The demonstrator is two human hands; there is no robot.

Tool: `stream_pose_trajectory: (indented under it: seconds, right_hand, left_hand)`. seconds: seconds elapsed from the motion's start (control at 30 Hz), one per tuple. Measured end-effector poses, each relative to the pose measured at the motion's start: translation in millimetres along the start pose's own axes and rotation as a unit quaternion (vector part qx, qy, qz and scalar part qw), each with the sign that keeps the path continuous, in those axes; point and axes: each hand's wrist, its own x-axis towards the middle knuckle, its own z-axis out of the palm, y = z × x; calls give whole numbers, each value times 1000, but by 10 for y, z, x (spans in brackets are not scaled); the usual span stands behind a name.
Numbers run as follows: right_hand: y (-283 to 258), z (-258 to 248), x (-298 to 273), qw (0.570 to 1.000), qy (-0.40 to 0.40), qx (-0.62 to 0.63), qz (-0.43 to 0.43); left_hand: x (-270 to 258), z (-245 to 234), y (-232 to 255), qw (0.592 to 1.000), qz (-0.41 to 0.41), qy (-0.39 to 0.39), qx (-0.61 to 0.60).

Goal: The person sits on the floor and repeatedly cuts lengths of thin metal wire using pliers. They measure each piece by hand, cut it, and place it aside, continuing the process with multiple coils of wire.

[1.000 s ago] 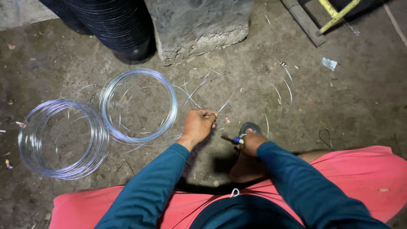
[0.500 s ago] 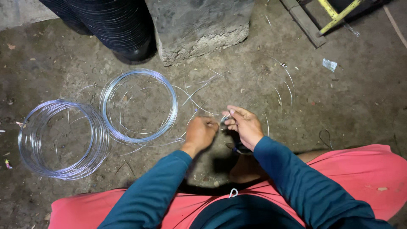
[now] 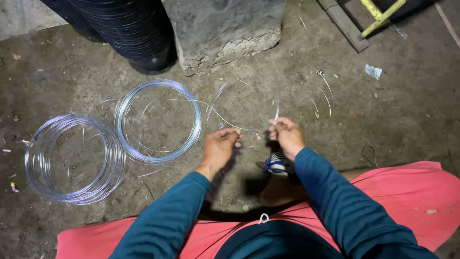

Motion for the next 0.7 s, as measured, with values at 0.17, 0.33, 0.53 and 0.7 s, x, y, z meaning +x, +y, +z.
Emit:
stream_pose_trajectory:
  seconds: [0.17,0.33,0.53,0.7]
  right_hand:
    - [38,-876,654,991,115,-59,-24]
    - [176,-1705,972,814,208,-504,-200]
    - [198,-1735,1014,760,132,-631,77]
    - [1,-1201,748,934,20,-331,-135]
  left_hand:
    - [-69,-211,314,997,26,48,50]
    - [-204,-420,696,994,67,70,54]
    - [-374,-805,1087,981,110,124,101]
    - [-418,-857,1119,972,77,116,190]
